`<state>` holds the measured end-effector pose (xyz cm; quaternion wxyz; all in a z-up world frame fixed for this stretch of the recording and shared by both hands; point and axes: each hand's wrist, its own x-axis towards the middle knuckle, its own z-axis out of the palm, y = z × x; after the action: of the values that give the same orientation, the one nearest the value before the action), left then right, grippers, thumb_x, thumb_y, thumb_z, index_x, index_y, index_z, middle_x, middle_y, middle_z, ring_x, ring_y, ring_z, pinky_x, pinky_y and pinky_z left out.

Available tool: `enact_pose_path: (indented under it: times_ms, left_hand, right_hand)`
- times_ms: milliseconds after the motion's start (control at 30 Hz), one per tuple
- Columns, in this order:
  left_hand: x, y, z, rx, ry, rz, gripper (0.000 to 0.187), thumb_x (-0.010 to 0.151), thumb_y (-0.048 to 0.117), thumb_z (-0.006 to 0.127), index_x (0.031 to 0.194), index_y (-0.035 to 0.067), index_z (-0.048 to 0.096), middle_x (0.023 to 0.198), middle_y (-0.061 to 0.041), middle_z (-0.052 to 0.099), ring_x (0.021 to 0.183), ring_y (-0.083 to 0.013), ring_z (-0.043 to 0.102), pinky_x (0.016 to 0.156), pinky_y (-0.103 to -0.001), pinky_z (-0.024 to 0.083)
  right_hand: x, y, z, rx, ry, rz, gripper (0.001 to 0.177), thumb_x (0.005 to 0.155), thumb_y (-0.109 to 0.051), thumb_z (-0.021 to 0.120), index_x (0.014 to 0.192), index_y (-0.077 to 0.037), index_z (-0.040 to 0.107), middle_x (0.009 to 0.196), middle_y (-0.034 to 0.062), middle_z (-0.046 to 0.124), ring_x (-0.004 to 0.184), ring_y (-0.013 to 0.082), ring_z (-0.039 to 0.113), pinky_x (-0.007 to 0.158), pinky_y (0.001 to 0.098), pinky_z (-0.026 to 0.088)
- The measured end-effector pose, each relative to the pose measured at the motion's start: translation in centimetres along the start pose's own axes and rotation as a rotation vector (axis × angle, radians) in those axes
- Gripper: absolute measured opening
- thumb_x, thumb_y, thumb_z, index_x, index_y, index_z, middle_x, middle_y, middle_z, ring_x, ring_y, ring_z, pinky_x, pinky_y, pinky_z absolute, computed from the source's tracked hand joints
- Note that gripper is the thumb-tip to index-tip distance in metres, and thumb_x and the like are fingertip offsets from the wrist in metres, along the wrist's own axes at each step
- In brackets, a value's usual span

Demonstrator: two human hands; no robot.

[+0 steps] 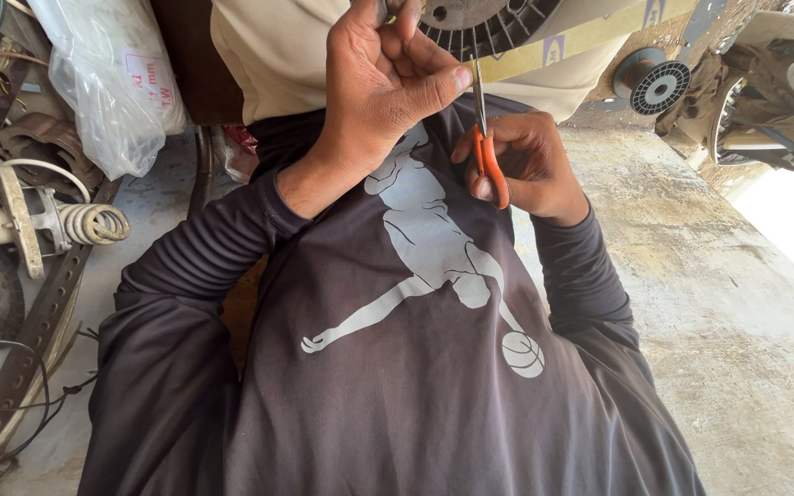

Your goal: The person uses orange-handled scissors to cut a strip of yellow tape. They repeatedly trim the tape into smaller pieces while holding it against a motor stator component in a cluttered workshop.

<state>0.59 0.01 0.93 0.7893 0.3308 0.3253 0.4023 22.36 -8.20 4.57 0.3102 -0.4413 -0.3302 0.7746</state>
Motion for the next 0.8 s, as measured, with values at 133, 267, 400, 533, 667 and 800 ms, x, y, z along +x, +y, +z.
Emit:
enact_pose_path:
  times_ms: [133,267,400,533,667,800]
  left_hand:
    - [-0.1,-0.1,0.1,0.017,0.016,0.013,0.039,0.101,-0.007,0.079,0.112,0.007,0.045,0.095,-0.013,0.074,0.086,-0.0135,0.077,0.08,-0.024,0.064]
    - [-0.2,-0.1,0.3,0.02,0.029,0.029,0.039,0.1,-0.007,0.079,0.111,0.008,0.045,0.095,-0.012,0.073,0.087,-0.013,0.076,0.083,-0.024,0.064]
    - [-0.2,-0.1,0.4,0.003,0.04,0.013,0.039,0.1,-0.007,0.079,0.109,0.009,0.045,0.094,-0.011,0.073,0.086,-0.0125,0.076,0.083,-0.024,0.064]
    - [-0.3,-0.1,0.3,-0.017,0.047,0.006,0.039,0.099,-0.007,0.08,0.108,0.009,0.045,0.094,-0.011,0.074,0.086,-0.0126,0.076,0.082,-0.024,0.064]
    - [-0.2,-0.5,0.2,-0.038,0.059,-0.001,0.041,0.099,-0.008,0.08,0.105,0.01,0.044,0.089,-0.012,0.074,0.083,-0.0123,0.076,0.081,-0.025,0.064]
    - [-0.5,-0.5,0.0,-0.043,0.04,-0.037,0.039,0.099,-0.007,0.079,0.108,0.009,0.045,0.095,-0.012,0.074,0.084,-0.0123,0.075,0.077,-0.023,0.062]
  right_hand:
    - [0.0,0.0,0.2,0.017,0.006,0.02,0.031,0.083,-0.014,0.079,0.104,0.007,0.068,0.072,0.0037,0.065,0.059,0.0073,0.056,0.058,0.0206,0.043]
    - [0.1,0.2,0.4,0.012,0.012,-0.014,0.032,0.083,-0.016,0.079,0.103,0.007,0.069,0.073,0.0036,0.065,0.059,0.0073,0.055,0.058,0.0212,0.043]
    - [0.3,0.5,0.4,-0.001,0.016,-0.052,0.032,0.083,-0.018,0.079,0.102,0.005,0.069,0.072,0.0033,0.065,0.056,0.0064,0.055,0.059,0.0212,0.043]
    - [0.2,0.7,0.3,0.005,0.032,-0.024,0.032,0.083,-0.019,0.08,0.1,0.005,0.068,0.071,0.0032,0.065,0.059,0.0072,0.055,0.058,0.0206,0.041]
    - [0.0,1.3,0.0,-0.049,0.046,-0.044,0.029,0.082,-0.018,0.082,0.097,0.003,0.069,0.069,0.0026,0.064,0.052,0.0055,0.053,0.058,0.0212,0.038]
    - [0.2,2.7,-0.3,-0.108,0.061,-0.079,0.028,0.083,-0.02,0.084,0.093,0.003,0.07,0.065,0.0025,0.064,0.052,0.0057,0.054,0.054,0.0209,0.038]
